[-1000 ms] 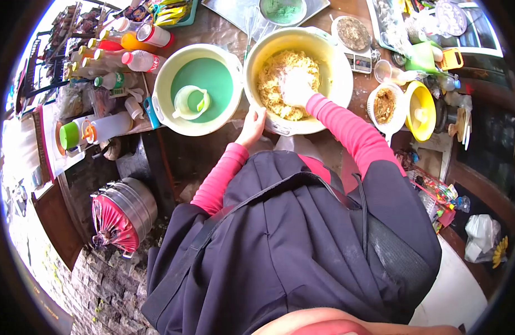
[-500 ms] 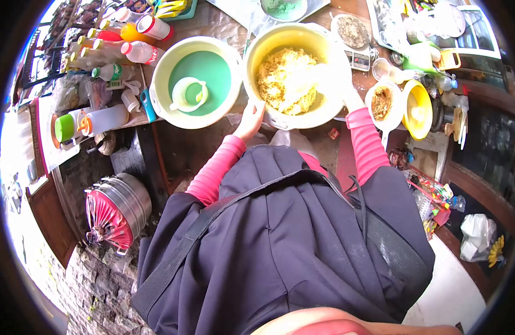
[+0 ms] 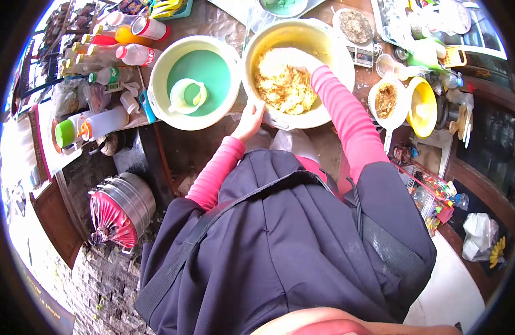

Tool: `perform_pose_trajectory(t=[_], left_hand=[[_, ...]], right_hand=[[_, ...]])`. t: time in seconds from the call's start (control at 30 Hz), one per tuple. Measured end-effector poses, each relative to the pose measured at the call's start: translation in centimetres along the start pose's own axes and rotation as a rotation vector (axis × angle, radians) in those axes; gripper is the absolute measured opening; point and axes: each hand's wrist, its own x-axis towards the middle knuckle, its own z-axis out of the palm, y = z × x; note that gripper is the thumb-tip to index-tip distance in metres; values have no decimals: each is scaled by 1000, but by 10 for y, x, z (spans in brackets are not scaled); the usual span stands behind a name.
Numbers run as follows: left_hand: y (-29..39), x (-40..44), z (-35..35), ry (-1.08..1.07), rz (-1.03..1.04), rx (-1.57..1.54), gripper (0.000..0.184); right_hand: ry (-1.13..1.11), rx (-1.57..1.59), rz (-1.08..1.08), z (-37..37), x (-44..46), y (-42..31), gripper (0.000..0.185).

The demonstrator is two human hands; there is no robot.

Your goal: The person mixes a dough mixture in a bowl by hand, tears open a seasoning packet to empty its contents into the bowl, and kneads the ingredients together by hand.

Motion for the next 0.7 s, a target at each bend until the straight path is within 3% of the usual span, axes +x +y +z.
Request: perform_pose_trajectory(t=[0.1,0.13,0.17,0.3,0.4,0.43,0.53,0.6,0.7], left_hand=[[1,-1,-1,3,-16,66,37],[-5,4,-5,2,-15,62,37],[-19,13,-11,11,41,137,38],[-36,22,-14,31,262,214,41],[-35,21,-12,37,241,120,41],[-34,16,-11,33,237,118,41],[-30,16,-12,28,220,155,42],[-31,19,-12,43,243,173,41],[-35,21,-12,34,274,166,41]], right_hand=[[207,-208,-306,21,-38,2,39],[-26,-182,-6,4,-53,-37,39],[-28,-184,-8,12,-64,-43,39],[19,-758,113,54,-90,-36,39],[188,-907,95,58,-77,-35,38],[185,-908,101,56,-74,-40,38],[-171,-780,293,34,-55,-45,40],[-152,-755,244,28,-61,-38,35],[242,-279,113,13,-79,-38,28]])
